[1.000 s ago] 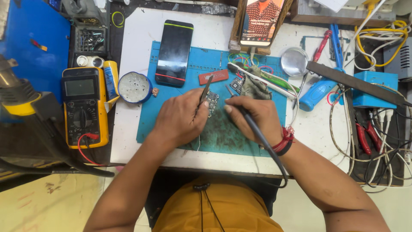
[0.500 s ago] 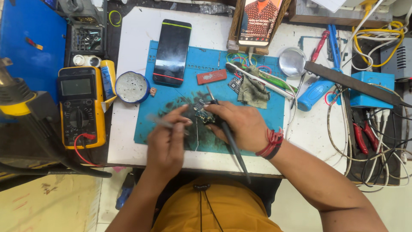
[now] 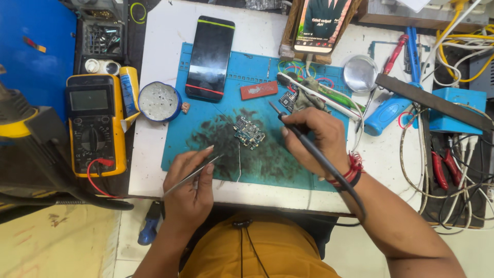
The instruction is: The person uses a soldering iron and tweezers to apply solder to multiple points on a small circuit board. They hold the board steady with one hand while applying heat and solder with the other, occasionally repositioning the board to access different areas.
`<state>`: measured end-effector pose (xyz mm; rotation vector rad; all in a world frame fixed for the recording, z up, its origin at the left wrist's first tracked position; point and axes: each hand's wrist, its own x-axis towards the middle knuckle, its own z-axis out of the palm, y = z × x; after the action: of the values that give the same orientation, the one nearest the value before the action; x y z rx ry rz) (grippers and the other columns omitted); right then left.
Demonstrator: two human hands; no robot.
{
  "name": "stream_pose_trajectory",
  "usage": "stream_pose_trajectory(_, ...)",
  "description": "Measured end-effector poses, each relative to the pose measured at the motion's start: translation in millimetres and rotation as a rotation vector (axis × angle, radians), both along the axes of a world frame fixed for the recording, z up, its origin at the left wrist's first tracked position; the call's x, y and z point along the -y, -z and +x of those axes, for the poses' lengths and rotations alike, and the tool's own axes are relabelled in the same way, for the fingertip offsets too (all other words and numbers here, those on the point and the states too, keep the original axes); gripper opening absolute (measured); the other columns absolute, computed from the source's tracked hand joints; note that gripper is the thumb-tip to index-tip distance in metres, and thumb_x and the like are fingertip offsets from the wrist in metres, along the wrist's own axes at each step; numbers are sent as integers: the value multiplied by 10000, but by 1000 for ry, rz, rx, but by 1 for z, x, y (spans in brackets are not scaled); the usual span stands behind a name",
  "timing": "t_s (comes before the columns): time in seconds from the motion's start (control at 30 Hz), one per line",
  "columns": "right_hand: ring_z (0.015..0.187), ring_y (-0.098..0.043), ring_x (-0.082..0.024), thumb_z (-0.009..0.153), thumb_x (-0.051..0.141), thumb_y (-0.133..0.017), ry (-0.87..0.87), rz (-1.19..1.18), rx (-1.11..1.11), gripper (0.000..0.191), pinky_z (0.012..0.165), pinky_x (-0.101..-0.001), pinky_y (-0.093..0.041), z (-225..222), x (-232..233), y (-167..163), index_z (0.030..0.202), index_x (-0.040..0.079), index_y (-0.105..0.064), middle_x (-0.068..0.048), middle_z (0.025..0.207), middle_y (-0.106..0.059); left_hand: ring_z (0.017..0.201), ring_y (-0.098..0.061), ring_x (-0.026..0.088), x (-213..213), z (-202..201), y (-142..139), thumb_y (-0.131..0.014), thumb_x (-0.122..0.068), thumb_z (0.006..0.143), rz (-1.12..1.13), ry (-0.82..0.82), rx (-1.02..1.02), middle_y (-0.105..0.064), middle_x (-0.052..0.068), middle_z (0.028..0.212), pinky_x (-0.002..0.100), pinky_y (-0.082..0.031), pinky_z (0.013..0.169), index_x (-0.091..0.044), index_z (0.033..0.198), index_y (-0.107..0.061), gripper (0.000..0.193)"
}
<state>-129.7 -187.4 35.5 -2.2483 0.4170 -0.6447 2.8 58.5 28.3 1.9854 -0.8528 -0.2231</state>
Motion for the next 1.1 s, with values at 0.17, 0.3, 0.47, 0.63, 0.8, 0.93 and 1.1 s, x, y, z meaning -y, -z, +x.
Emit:
stream_pose_trajectory(0.17,791,-689,-176,802,33,-754,-163,-52,-64,239,706,-290,-539,-5,11,-7,1041,43,-757,-89,895,-710,973,-698,212,16,-2,-1,-677,-73,995,-174,37,-51,-686,137,1138,295,-560,847,-23,1205,-698,217)
stream_pose_trajectory(0.3,719,-682,-73,882,98,-785,25,260,-85,184,641,-243,-546,-4,11,0,1047,17,-772,-63,854,-762,973,-707,182,33,0,0,-712,-64,987,-266,77,-108,-711,111,1122,276,-559,846,-21,1161,-702,179)
stream_pose_trajectory(0.47,572,-597,-65,923,154,-794,184,250,-195,163,537,-232,-474,-9,23,5,890,-5,-790,-52,662,-713,757,-638,87,49,-2,8,-739,-93,963,-249,46,-332,-723,64,1033,219,-499,644,-20,1137,-731,189)
stream_pose_trajectory(0.63,651,-664,-51,935,147,-764,85,294,-145,148,598,-207,-527,-14,23,5,938,-1,-766,-45,738,-751,731,-663,58,54,-4,15,-719,-101,981,-268,29,-426,-712,49,955,202,-511,601,-23,1143,-718,180)
stream_pose_trajectory(0.8,839,-743,-119,984,139,-733,7,241,-61,231,749,-249,-574,-9,-4,4,1186,27,-716,-86,966,-781,720,-670,58,54,-4,18,-706,-94,991,-251,42,-388,-716,52,955,196,-523,608,-20,1137,-718,164)
stream_pose_trajectory(0.93,786,-735,-240,910,154,-796,-150,-45,-45,260,688,-310,-560,3,-13,-6,1140,83,-699,-109,944,-739,711,-661,58,54,-4,18,-694,-82,999,-277,26,-434,-709,54,946,192,-517,601,-16,1135,-713,152)
stream_pose_trajectory(1.1,733,-664,-299,821,212,-849,-173,-191,-101,449,624,-383,-518,17,-23,-14,1190,69,-637,-119,883,-664,710,-665,54,55,-4,16,-697,-65,989,-251,25,-395,-714,58,960,193,-528,595,-9,1120,-708,143)
